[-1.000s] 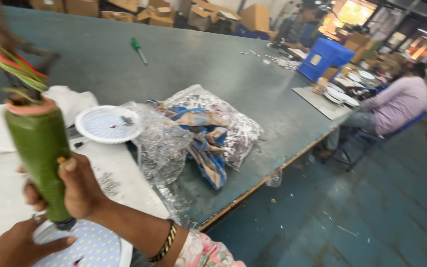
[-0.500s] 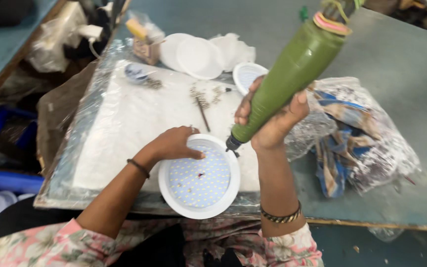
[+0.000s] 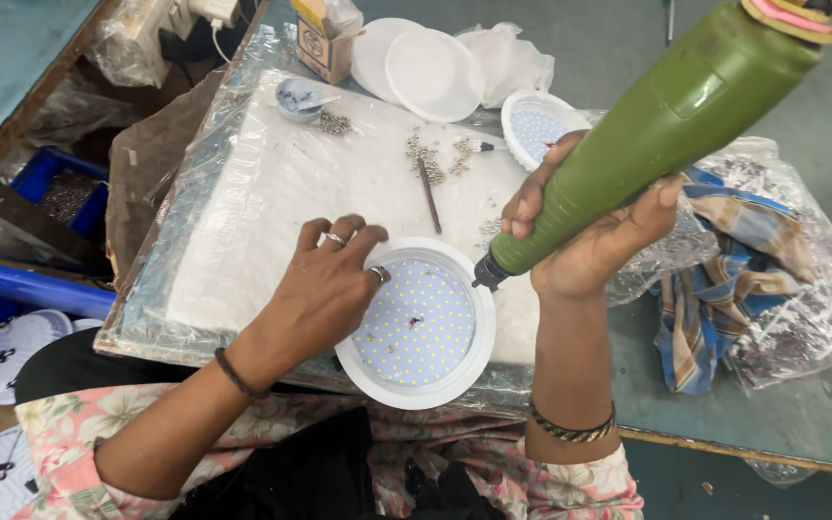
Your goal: The person assembles circular LED light fixtures by attaching mounting brackets and securing screws with a green electric screwdriver. They handle multiple light units, placing finished ones into a blue bin and continuing with the next unit.
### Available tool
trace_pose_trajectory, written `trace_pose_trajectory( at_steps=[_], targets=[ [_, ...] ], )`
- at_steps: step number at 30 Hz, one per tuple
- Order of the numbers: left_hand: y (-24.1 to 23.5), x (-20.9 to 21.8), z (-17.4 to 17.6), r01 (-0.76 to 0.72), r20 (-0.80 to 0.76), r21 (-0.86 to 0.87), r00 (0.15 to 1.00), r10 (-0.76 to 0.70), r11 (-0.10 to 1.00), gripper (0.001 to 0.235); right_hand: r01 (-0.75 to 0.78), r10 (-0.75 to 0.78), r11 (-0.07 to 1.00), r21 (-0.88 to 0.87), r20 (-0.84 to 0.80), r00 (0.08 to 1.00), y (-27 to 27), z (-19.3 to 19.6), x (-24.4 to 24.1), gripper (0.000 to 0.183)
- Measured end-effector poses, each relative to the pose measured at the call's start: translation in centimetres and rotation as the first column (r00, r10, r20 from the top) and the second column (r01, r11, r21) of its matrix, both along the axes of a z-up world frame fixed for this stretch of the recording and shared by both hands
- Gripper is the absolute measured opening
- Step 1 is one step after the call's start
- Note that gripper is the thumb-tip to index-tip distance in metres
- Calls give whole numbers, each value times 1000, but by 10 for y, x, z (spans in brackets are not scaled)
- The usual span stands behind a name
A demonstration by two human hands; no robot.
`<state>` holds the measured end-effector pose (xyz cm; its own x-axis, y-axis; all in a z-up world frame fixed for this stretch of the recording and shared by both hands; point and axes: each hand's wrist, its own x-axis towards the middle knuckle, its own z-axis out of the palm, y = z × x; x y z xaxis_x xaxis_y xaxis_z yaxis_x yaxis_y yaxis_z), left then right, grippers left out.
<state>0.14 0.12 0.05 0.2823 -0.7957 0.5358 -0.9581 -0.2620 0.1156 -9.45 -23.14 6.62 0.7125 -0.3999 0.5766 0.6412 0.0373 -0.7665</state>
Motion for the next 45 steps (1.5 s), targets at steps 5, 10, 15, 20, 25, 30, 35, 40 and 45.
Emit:
trace_pose_trajectory(
  at_steps=[5, 10, 15, 20, 25, 30, 35, 40, 45],
  targets=[
    [-1, 8, 7, -26, -63, 165, 997, 36, 986, 14, -69, 69, 997, 25, 8, 998, 6, -1, 4, 85],
    [-7, 6, -3, -17, -25, 381, 999, 29, 924, 8, -44, 44, 999, 20, 20, 999, 2, -3, 2, 84],
    [-12, 7, -10, 10, 49, 437, 998, -35, 899, 8, -41, 42, 999, -8, 25, 999, -1, -3, -1, 85],
    [-12, 8, -2, 11, 97, 496, 993, -67, 868, 10, -34, 34, 999, 9, 27, 999, 1, -3, 0, 84],
    [-8, 4, 8, 69, -16, 247, 998, -67, 967, 19, -98, 98, 995, 17, 23, 995, 3, -3, -2, 83],
    [-22, -25, 8, 233, -191, -185, 945, -267, 955, 17, -161, 147, 975, 156, 98, 984, 8, -2, -16, 93],
    [-31, -57, -4, 151, -399, -217, 888, -229, 964, 19, -236, 210, 957, 166, 161, 964, 9, 1, -47, 107],
    [-35, -66, -14, 136, -490, -184, 846, -211, 973, 19, -305, 286, 943, 133, 143, 947, 11, -3, -72, 109],
    [-38, -67, -16, 146, -477, -190, 851, -222, 971, 20, -252, 223, 947, 200, 156, 962, 19, -14, -69, 110]
  ],
)
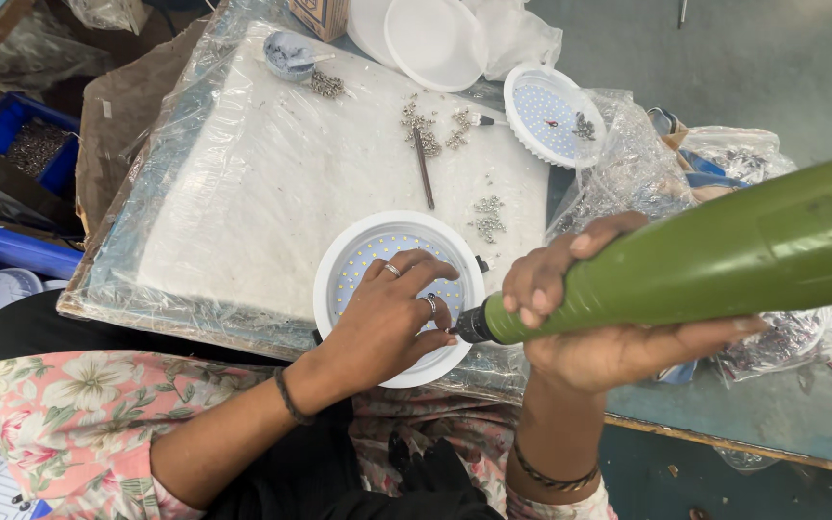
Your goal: The person assembles circular LED light fixtures by attaching mounting brackets and securing screws with a green electric screwdriver. They handle multiple light units, placing finished ones into a blue bin and continuing with the next unit.
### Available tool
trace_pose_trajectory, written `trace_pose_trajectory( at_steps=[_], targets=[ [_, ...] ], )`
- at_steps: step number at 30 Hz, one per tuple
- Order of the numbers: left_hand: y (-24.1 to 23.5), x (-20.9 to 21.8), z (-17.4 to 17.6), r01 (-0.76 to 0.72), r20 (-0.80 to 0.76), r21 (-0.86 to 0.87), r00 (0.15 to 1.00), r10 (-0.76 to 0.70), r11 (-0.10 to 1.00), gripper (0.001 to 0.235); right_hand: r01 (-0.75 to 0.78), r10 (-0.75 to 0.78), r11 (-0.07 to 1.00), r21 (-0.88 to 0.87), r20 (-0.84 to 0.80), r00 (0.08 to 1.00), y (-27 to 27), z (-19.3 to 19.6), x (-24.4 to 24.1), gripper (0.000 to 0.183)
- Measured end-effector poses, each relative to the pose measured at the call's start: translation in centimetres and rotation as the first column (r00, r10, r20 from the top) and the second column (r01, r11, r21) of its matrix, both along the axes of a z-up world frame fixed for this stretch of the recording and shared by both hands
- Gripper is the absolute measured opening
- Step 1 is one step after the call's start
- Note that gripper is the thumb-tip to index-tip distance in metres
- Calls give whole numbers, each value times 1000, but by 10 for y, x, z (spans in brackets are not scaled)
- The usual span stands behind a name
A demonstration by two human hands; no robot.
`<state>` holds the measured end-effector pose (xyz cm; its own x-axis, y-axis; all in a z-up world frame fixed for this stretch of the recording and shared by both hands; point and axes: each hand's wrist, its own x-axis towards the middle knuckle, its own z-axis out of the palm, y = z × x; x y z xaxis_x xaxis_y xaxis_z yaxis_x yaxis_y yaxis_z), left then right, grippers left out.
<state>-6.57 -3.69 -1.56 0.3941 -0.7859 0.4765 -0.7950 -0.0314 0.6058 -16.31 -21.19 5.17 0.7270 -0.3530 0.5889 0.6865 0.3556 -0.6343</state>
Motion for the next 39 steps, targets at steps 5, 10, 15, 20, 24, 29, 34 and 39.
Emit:
trace_pose_trajectory(
  at_steps=[5, 10, 15, 20, 24, 29, 34, 39],
  targets=[
    [-2, -1, -7, 5, -15, -10, 1000, -5, 1000, 19, 43, -41, 999, 34, -35, 999, 4, -3, 1, 108],
    [-8, 0, -13, 6, -8, 65, 1000, -6, 998, 19, 148, -147, 989, 13, -45, 988, 9, -15, 5, 102],
    [-15, 5, -13, 56, -9, 210, 998, -55, 976, 48, 307, -308, 951, -32, -37, 951, 9, -41, 16, 96],
    [-16, 6, -17, 56, -27, 277, 998, -51, 959, 50, 350, -354, 933, -85, -32, 935, 2, -56, 14, 95],
    [-17, 6, -17, 51, -5, 254, 999, -52, 966, 55, 308, -312, 945, -109, -20, 950, 1, -60, 12, 95],
    [-9, 2, -11, -48, 134, 394, 991, -6, 918, 70, 355, -354, 935, 28, -14, 935, 2, -67, 12, 98],
    [8, 7, -16, -89, 275, 381, 961, -21, 920, 114, 317, -314, 948, -33, 80, 946, 2, -74, 5, 100],
    [4, 10, -21, -73, 272, 452, 960, -59, 889, 125, 310, -305, 949, -50, 89, 948, 0, -76, 5, 99]
  ],
)
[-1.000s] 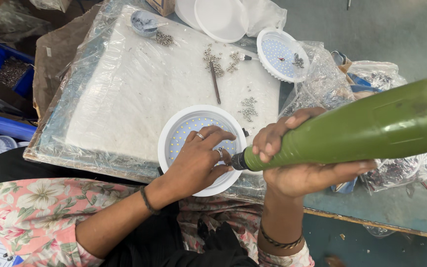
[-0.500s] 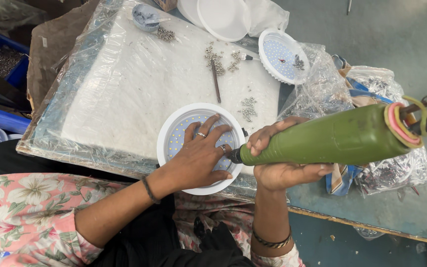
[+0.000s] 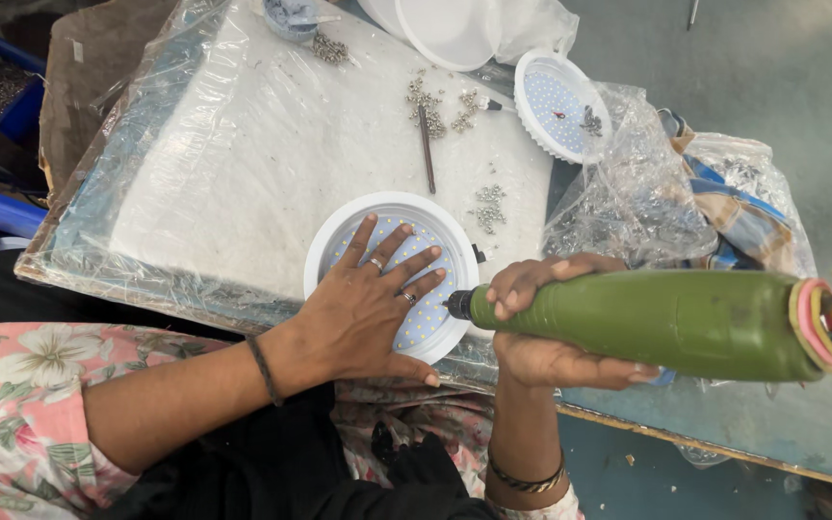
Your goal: The person assembles circular LED light fixtures by attaching mounting brackets and securing screws with a green electric screwdriver. They handle multiple light units, placing finished ones into a blue bin and continuing with the next unit.
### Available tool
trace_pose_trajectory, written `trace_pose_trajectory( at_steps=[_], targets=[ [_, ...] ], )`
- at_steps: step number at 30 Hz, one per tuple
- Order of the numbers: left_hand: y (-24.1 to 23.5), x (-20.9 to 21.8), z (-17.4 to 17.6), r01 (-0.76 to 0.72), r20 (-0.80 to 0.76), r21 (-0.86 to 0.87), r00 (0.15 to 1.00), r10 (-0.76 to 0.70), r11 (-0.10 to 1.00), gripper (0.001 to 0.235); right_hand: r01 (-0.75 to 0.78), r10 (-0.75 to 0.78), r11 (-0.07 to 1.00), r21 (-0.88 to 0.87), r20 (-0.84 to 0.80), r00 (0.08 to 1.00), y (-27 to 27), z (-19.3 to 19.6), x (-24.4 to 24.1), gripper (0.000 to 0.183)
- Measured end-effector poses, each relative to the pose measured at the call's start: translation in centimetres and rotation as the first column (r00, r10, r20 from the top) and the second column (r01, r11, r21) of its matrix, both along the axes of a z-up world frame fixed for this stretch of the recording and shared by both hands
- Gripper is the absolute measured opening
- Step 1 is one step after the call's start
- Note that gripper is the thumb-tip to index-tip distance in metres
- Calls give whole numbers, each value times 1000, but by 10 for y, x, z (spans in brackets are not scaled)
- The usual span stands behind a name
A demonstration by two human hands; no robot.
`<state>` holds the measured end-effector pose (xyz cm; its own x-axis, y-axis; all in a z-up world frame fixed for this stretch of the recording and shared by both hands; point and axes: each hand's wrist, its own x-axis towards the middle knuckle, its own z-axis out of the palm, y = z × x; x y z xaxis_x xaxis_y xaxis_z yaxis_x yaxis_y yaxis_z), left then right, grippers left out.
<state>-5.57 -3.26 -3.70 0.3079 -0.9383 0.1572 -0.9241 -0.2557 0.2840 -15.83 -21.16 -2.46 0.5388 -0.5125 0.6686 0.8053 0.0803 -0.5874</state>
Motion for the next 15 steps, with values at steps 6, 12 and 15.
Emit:
trace_pose_trajectory(
  at_steps=[6, 12, 15],
  targets=[
    [0, -2, 4, -7, -6, -46, 1000, 7, 999, 128, 33, -34, 999, -35, -31, 999, 1, 1, 6, 100],
    [1, -6, 1, -24, 2, -35, 1000, 24, 999, 127, -6, -1, 998, -60, -119, 993, 1, 7, 9, 97],
    [-1, -6, 2, -27, 9, -46, 1000, 27, 999, 127, -9, -2, 997, -78, -139, 990, 3, 9, 9, 96]
  ],
)
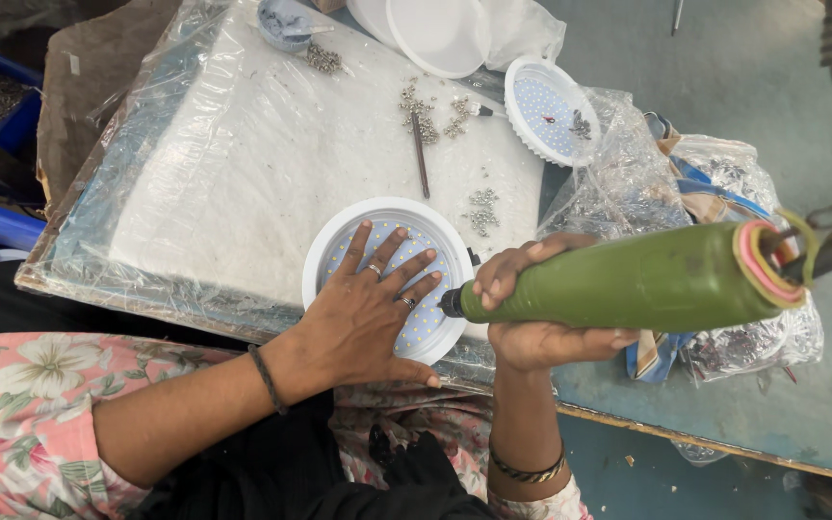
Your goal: The person assembles circular LED light fixtures by attaching mounting brackets and securing screws with a green electric screwdriver. They handle multiple light units, placing finished ones into a blue bin and continuing with the next unit.
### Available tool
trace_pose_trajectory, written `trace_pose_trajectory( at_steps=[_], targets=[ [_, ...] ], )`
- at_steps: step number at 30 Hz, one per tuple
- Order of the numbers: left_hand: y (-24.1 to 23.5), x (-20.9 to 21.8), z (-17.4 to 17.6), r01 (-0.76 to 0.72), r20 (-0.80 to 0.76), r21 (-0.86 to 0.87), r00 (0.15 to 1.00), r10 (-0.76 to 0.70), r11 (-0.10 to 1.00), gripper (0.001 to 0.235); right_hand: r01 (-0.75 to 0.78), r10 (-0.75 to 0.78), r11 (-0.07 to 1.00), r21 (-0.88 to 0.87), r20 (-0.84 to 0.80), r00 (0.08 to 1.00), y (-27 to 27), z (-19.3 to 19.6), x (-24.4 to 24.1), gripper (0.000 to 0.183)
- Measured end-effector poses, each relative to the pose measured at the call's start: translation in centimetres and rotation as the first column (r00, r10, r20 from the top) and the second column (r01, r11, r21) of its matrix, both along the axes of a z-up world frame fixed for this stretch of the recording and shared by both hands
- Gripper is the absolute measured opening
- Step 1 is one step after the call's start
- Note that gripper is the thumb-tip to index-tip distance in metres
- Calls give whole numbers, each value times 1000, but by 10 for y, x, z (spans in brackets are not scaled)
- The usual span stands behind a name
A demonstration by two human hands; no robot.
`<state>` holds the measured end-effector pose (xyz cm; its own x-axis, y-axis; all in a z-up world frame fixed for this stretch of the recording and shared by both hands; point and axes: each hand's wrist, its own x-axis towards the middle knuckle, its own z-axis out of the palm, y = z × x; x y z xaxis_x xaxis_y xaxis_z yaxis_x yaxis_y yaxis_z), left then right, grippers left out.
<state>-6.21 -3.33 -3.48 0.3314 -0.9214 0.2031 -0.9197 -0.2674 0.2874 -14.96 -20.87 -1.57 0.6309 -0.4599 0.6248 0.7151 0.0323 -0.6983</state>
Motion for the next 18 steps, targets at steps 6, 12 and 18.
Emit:
trace_pose_trajectory(
  at_steps=[6, 12, 18],
  targets=[
    [-2, 1, 4, -1, -7, 52, 1000, 1, 999, 129, -237, 235, 970, -56, -40, 971, -11, 5, 5, 97],
    [-7, -5, 6, -19, -31, 106, 999, 23, 994, 130, -424, 420, 904, -52, -81, 904, -28, 10, 7, 95],
    [-8, -6, 5, -34, -40, 128, 998, 40, 991, 133, -385, 381, 921, -58, -65, 922, -26, 3, 5, 97]
  ],
)
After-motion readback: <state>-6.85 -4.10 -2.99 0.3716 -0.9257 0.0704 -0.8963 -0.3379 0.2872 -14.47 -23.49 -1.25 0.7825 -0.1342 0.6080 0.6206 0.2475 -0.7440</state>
